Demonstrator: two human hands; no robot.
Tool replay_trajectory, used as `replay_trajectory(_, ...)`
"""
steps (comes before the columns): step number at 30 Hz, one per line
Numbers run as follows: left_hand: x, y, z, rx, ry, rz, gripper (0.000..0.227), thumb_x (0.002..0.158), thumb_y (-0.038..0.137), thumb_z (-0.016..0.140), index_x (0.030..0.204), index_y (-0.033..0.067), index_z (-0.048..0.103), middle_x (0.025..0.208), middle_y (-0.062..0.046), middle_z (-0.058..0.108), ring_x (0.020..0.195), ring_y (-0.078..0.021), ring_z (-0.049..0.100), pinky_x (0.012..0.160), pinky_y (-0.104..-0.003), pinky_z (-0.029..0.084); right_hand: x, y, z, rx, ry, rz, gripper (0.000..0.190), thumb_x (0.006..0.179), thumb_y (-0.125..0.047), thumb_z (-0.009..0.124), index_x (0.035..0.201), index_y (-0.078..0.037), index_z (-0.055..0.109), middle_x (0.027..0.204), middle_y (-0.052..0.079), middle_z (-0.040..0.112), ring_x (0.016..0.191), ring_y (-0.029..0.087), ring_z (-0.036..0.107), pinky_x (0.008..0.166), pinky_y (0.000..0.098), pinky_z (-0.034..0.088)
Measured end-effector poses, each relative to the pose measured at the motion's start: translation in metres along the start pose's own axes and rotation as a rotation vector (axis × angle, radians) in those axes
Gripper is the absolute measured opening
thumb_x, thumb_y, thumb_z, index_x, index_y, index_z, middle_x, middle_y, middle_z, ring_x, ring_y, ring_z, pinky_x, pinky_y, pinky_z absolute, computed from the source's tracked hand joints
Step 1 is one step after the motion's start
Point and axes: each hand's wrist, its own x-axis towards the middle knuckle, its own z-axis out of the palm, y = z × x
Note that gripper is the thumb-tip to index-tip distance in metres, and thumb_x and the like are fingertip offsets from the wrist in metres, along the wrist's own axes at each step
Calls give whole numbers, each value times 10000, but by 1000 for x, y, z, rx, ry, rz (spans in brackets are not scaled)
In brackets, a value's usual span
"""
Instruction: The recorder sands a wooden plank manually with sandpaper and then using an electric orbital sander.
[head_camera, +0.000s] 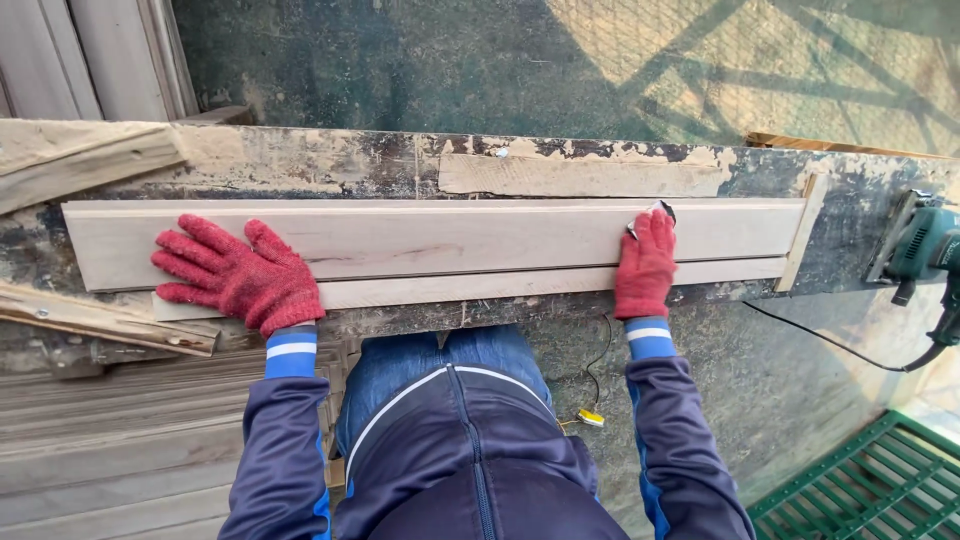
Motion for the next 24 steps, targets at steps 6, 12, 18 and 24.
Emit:
replay_trajectory(6,1,-1,0,-4,23,23,703,1195,365,513,1645,-60,177,1678,-349,118,1537,-546,61,1195,-727,-22,-42,-218,79,196,59,-482,611,1048,-223,625,1579,-88,355,1616,142,412,1506,332,430,1295,535,327)
replay_trajectory(12,2,-13,19,3,71,52,680,1197,332,528,1648,-40,180,1691,-313,117,1561,-483,54,1219,-706,-16,-26,-276,69,142,-204,-813,598,897,-260,708,1444,-96,532,1545,102,489,1437,302,462,1233,523,343)
replay_trajectory(18,-2,-12,9,-12,45,49,671,1204,328,522,1662,-16,172,1698,-298,95,1567,-495,53,1221,-719,-22,-22,-61,4,-208,66,-203,339,1067,-121,557,1398,-54,537,1365,166,565,1138,316,618,946,418,590)
replay_trajectory(24,-2,-6,3,-40,31,59,673,1170,299,508,1649,-65,206,1674,-338,107,1535,-538,60,1182,-747,-21,-58,-182,42,81,56,-382,418,997,-150,546,1387,-3,530,1484,204,527,1426,395,473,1250,533,331)
